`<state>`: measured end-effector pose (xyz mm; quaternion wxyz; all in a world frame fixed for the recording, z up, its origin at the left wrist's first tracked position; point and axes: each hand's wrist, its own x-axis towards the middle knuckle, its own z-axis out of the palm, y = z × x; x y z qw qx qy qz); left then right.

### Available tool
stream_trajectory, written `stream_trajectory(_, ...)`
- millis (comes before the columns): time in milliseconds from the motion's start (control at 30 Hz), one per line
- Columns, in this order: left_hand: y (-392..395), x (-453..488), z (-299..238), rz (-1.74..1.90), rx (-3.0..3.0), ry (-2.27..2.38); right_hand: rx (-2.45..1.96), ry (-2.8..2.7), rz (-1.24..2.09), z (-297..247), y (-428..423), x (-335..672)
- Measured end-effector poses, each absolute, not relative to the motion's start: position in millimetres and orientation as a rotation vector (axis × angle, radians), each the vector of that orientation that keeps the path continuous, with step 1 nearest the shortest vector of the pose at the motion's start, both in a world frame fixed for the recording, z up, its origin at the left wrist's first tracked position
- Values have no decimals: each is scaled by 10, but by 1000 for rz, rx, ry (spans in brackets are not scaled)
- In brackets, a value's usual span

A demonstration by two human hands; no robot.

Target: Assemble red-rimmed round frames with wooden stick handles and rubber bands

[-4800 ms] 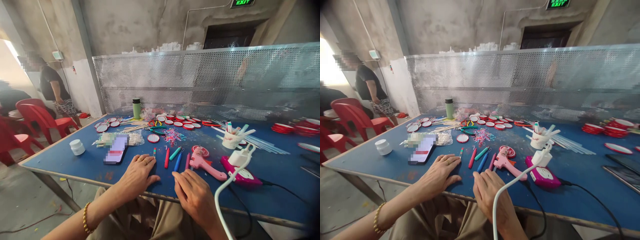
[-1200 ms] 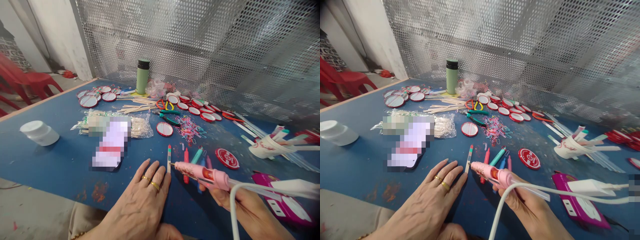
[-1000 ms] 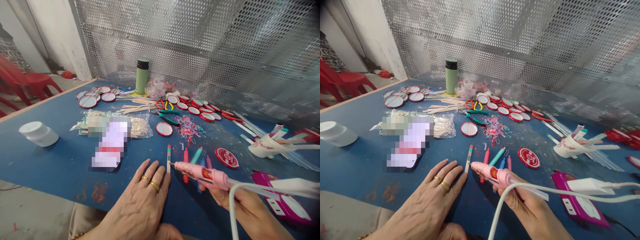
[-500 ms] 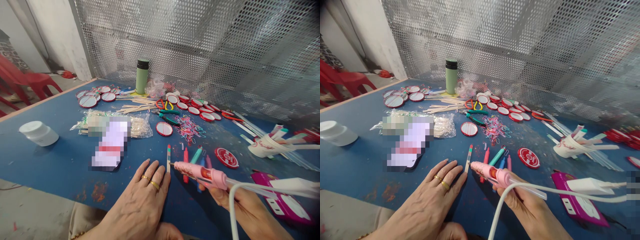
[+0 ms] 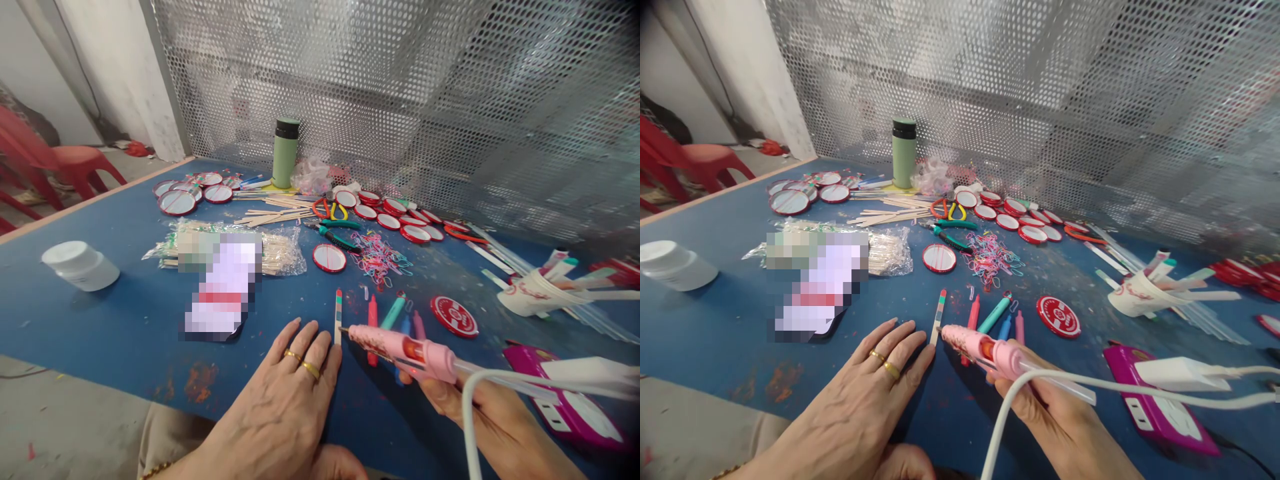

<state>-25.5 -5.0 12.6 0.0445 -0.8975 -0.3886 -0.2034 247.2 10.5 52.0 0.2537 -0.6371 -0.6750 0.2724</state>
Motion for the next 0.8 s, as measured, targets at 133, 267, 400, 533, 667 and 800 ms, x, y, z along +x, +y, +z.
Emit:
stream_trajectory(133, -45, -252, 117, -643, -2738, -1183, -1735, -1826, 836, 455, 105, 2551)
stream_trajectory(267, -47, -251, 110, -660, -2748, -1196, -1758, -1784, 858, 388, 96, 2597)
stream_trajectory(400, -50, -253, 112, -661, -2747, -1201, -1741, -1805, 840, 391, 73, 2589)
stream_trajectory(533, -50, -252, 126, -669, -2740, -1191, -1730, -1890, 801, 454, 71, 2550)
stream_trajectory(667, -47, -248, 140, -671, -2738, -1196, -1691, -1980, 698, 489, 71, 2538)
stream_trajectory(800, -42, -242, 153, -689, -2736, -1204, -1653, -2026, 644, 489, 55, 2535)
